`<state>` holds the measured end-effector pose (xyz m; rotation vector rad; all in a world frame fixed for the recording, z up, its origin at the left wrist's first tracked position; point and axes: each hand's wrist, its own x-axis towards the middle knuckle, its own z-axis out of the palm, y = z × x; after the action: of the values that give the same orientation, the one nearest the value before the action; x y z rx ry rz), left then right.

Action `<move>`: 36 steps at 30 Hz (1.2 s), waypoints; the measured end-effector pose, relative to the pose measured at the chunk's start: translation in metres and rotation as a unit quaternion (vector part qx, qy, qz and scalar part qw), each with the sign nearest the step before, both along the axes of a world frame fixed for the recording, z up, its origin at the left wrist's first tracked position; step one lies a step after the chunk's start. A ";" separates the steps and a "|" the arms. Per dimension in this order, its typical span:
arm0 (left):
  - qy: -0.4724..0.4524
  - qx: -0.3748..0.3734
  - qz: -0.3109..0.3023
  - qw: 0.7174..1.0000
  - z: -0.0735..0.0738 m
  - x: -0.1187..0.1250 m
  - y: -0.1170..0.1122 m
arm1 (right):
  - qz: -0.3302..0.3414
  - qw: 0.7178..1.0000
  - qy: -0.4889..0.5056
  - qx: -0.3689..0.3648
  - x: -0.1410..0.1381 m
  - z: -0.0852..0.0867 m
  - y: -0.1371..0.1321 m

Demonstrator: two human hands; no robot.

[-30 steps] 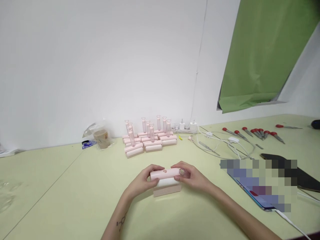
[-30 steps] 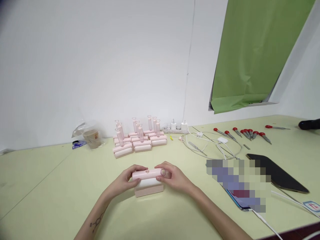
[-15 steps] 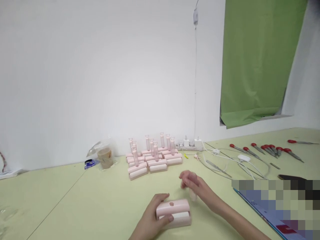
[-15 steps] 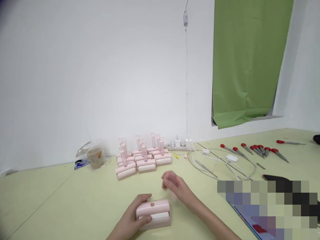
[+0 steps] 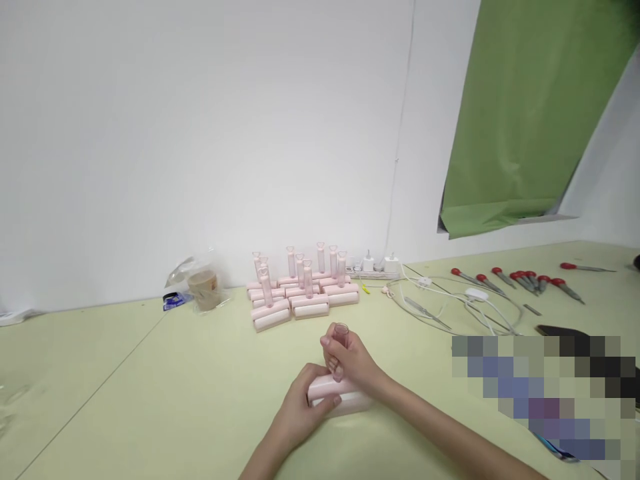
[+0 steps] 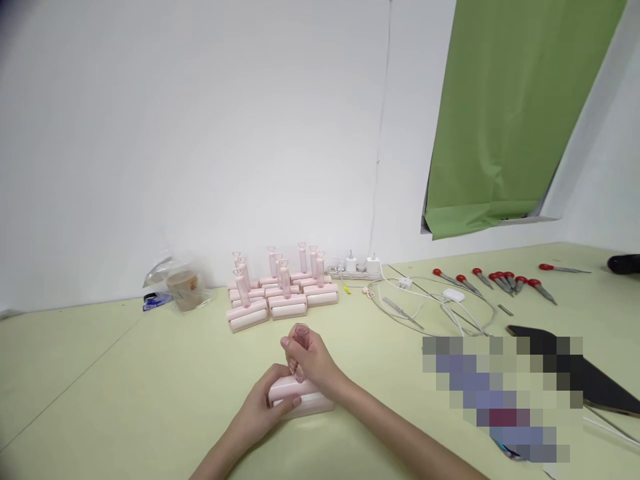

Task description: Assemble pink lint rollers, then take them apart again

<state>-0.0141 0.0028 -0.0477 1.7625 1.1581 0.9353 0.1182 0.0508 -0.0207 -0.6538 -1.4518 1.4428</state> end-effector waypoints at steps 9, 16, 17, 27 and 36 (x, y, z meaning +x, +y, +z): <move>-0.042 -0.034 0.068 0.996 -0.003 0.012 -0.001 | -0.142 0.985 -0.062 0.077 -0.011 -0.001 -0.015; -0.046 -0.023 0.162 0.985 -0.025 0.042 -0.042 | -0.169 0.983 -0.054 0.052 -0.012 -0.008 -0.023; -0.046 -0.032 0.170 0.984 -0.029 0.050 -0.050 | -0.165 0.983 -0.054 0.051 -0.011 -0.008 -0.025; -0.035 -0.006 0.217 0.975 -0.031 0.065 -0.060 | -0.137 0.966 -0.160 0.152 -0.005 -0.009 -0.032; 0.082 -0.091 0.033 0.992 0.035 -0.015 -0.034 | -0.306 0.826 -0.421 0.219 0.109 0.021 0.084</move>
<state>-0.0290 -0.0310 -0.0130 1.6862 1.3694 0.7081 0.2269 0.1343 0.0003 -1.3942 -1.8831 0.2536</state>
